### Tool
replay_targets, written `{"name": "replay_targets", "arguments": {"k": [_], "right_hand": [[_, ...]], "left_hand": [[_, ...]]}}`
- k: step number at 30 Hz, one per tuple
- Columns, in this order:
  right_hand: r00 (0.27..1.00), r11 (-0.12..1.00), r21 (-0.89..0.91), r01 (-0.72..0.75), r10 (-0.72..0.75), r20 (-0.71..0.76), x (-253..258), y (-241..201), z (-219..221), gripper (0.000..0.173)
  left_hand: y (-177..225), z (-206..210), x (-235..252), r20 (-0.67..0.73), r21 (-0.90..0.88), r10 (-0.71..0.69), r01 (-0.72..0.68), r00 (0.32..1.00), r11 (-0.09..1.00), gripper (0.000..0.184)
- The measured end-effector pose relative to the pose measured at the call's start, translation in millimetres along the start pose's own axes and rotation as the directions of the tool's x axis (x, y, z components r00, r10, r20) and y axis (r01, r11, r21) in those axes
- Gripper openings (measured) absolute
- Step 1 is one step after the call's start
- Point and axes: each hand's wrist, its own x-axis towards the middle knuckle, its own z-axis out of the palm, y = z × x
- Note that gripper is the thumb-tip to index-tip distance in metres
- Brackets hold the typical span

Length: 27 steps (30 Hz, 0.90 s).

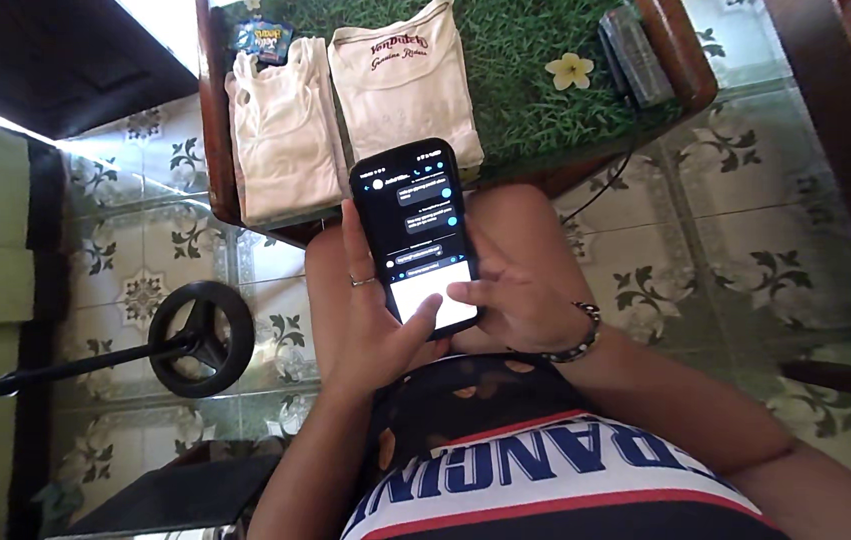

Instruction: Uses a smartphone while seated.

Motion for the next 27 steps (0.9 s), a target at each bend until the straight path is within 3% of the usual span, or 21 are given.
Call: {"name": "replay_targets", "arguments": {"k": [4, 7, 13, 19, 23, 27], "right_hand": [[1.0, 0.995, 0.095, -0.013, 0.01, 0.023, 1.7, -0.7, -5.0, 0.068], [0.999, 0.992, 0.125, -0.027, 0.023, 0.036, 1.5, -2.9, -5.3, 0.065], [0.997, 0.997, 0.078, -0.012, 0.006, 0.073, 0.8, -2.1, -4.0, 0.076], [0.999, 0.999, 0.04, -0.005, 0.003, 0.037, 2.0, -0.2, -2.9, 0.069], [0.997, 0.995, 0.094, -0.035, 0.028, 0.075, 0.9, -1.8, -5.8, 0.075], [0.997, 0.996, -0.084, -0.024, 0.03, 0.068, -2.6, -4.7, -2.4, 0.093]], "left_hand": [[-6.0, -15.0, -0.7, 0.15, -0.205, 0.048, -0.016, 0.987, 0.979, 0.102], [-6.2, -22.3, 1.5, 0.206, -0.246, 0.068, -0.015, 0.976, 0.969, 0.1], [-2.1, -17.4, 0.0, 0.169, -0.146, 0.037, -0.013, 0.985, 0.989, 0.103], [-6.0, -17.8, -0.9, 0.162, -0.186, 0.054, -0.023, 0.985, 0.982, 0.105], [-5.4, -18.1, -0.7, 0.158, -0.191, 0.061, -0.03, 0.985, 0.981, 0.104], [-5.7, -18.2, -0.1, 0.164, -0.195, 0.062, -0.029, 0.984, 0.98, 0.103]]}}
